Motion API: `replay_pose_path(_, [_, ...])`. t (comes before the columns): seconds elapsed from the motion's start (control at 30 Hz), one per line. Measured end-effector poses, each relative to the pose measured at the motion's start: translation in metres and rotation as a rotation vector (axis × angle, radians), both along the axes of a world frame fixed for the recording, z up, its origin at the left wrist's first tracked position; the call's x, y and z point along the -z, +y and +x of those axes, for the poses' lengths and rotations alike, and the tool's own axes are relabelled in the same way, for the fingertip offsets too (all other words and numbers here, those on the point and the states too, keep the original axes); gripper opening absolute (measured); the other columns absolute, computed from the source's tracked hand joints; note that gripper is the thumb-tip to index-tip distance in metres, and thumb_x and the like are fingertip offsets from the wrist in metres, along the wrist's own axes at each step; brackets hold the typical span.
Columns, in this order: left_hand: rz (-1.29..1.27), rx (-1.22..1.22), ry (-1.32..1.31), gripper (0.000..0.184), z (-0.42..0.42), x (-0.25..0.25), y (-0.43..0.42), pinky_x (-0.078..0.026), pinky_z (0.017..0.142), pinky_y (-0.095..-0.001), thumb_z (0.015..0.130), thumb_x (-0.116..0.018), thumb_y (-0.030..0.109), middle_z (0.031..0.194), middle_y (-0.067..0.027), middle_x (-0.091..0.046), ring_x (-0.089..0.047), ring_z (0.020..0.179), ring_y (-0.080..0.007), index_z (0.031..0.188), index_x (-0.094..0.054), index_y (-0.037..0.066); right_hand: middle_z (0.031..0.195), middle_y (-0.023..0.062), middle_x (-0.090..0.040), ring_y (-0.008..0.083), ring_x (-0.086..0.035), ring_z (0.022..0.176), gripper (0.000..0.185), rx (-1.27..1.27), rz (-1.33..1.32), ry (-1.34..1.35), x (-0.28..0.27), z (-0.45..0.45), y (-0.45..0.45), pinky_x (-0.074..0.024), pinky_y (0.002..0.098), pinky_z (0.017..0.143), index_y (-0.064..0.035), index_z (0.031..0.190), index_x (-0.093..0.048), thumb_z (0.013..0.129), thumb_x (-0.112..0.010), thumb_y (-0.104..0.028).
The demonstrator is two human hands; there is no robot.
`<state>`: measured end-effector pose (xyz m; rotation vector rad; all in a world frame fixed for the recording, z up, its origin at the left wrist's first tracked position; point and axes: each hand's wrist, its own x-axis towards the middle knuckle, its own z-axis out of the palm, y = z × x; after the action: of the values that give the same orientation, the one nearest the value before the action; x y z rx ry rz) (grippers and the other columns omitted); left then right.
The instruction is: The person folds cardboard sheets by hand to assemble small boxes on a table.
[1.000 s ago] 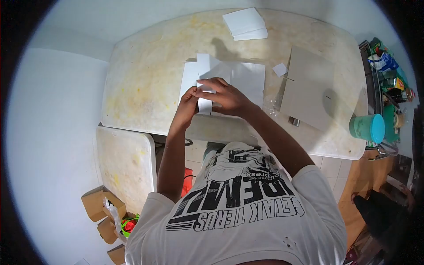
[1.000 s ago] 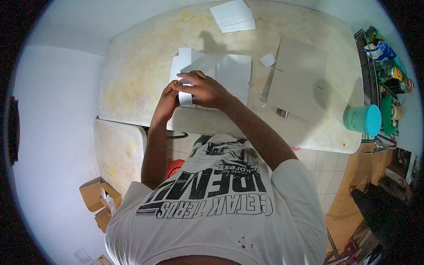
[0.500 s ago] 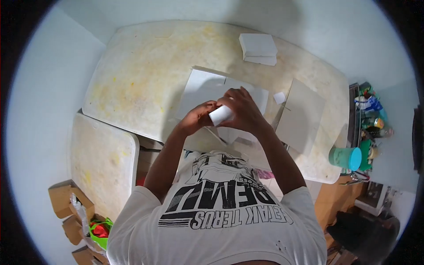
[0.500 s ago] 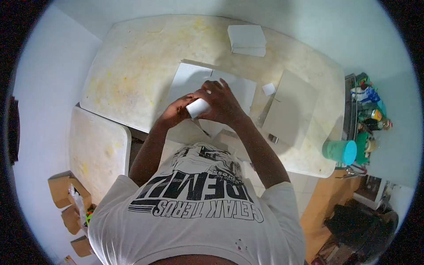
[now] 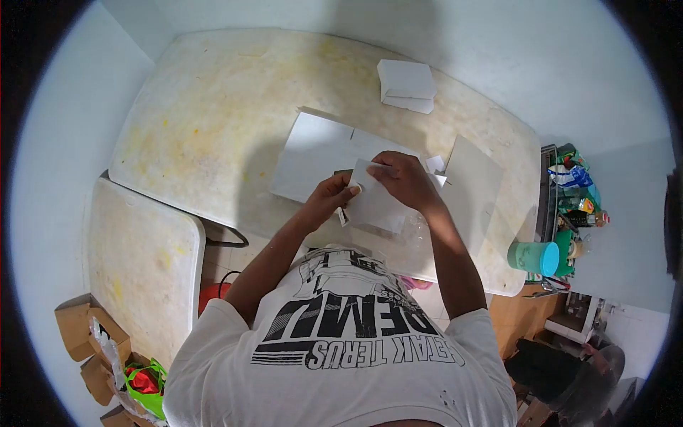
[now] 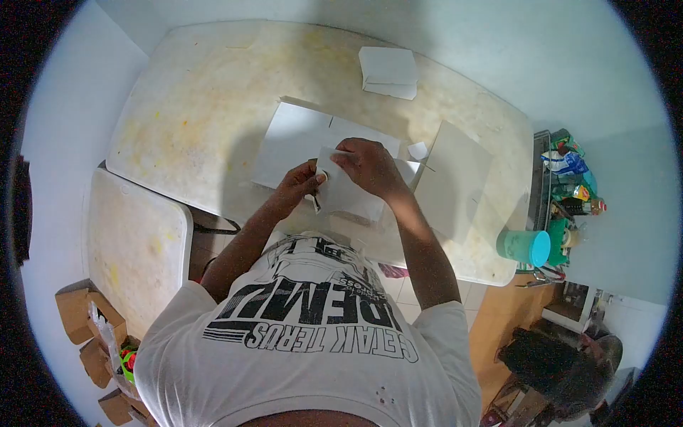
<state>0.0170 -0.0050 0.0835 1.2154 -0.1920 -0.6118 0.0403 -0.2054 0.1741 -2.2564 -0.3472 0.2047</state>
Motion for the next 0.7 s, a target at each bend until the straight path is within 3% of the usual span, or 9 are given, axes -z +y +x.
replay_pose_path(0.17, [-0.088,0.049,-0.025,0.023,-0.002,0.005,0.003,-0.042,0.076,-0.0248,0.094,-0.058,0.029,0.092,0.0058,-0.057,-0.05,0.083,-0.0046,0.108,-0.057,0.011,0.085,0.0163,-0.065,0.0338,-0.064,0.077,0.02,0.027,-0.112,-0.1,-0.001,-0.007,0.012,-0.0499,0.0409,0.069,-0.0023,0.091,-0.065,0.085,-0.063,-0.022])
replay_pose_path(0.27, [-0.135,0.049,0.101,0.017,-0.003,0.007,0.005,-0.041,0.074,-0.0219,0.093,-0.06,0.023,0.091,0.008,-0.056,-0.049,0.083,-0.0016,0.104,-0.056,0.013,0.086,0.0163,-0.066,0.0336,-0.065,0.078,0.02,-0.015,-0.098,-0.178,0.001,-0.005,0.013,-0.0505,0.0406,0.07,-0.0015,0.091,-0.065,0.085,-0.063,-0.02])
replay_pose_path(0.47, [-0.234,-0.053,0.37,0.017,0.004,0.012,0.003,-0.04,0.073,-0.0209,0.091,-0.063,0.028,0.09,0.0108,-0.055,-0.049,0.08,-0.0011,0.103,-0.056,0.018,0.09,0.0158,-0.067,0.0323,-0.066,0.082,0.019,-0.021,-0.068,-0.23,0.005,0.002,0.01,-0.0518,0.0395,0.073,-0.0016,0.093,-0.066,0.084,-0.064,-0.018])
replay_pose_path(0.57, [-0.144,-0.041,0.216,0.022,0.007,0.012,0.004,-0.044,0.079,-0.0266,0.093,-0.06,0.03,0.094,0.0081,-0.056,-0.053,0.088,-0.0052,0.106,-0.056,0.014,0.089,0.0147,-0.068,0.0317,-0.066,0.08,0.018,0.062,-0.073,-0.233,0.002,0.001,0.016,-0.052,0.0393,0.072,-0.0024,0.092,-0.066,0.083,-0.064,-0.017])
replay_pose_path(0.7, [-0.069,-0.018,0.175,0.023,0.009,0.007,0.002,-0.043,0.078,-0.0259,0.092,-0.062,0.028,0.092,0.0087,-0.056,-0.052,0.086,-0.0047,0.108,-0.057,0.014,0.086,0.0132,-0.068,0.0304,-0.067,0.077,0.016,0.165,-0.062,-0.333,0.015,-0.004,0.021,-0.052,0.039,0.07,-0.0041,0.089,-0.067,0.082,-0.065,-0.018])
